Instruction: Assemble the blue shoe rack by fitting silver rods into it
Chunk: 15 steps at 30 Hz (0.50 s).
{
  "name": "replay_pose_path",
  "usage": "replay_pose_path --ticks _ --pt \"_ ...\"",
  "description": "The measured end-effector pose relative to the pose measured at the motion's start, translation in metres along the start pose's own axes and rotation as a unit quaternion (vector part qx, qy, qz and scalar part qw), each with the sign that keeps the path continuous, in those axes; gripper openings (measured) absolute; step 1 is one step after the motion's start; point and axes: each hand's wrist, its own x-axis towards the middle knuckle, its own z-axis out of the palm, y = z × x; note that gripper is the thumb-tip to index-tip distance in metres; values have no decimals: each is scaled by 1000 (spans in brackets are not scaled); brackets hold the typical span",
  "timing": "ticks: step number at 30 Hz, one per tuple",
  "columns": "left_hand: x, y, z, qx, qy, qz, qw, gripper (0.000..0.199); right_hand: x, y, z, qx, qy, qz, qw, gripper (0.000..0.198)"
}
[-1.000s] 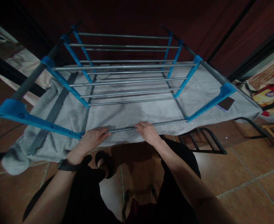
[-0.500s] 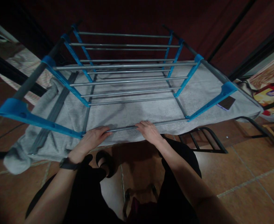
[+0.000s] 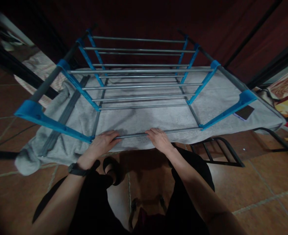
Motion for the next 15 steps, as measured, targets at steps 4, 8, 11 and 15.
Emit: replay_pose_path --ticks 4,8,11,15 --pt "-4 -4 2 3 23 5 1000 29 0 2 0 7 -4 -3 1000 29" --pt "-9 -4 -1 -1 50 14 999 30 -1 3 0 16 -6 -5 1000 29" --pt "-19 2 -9 -35 104 35 993 30 -1 2 0 20 -3 -8 1000 30" --pt "-41 9 -24 -64 313 0 948 18 -1 1 -1 17 -3 -10 1000 31"
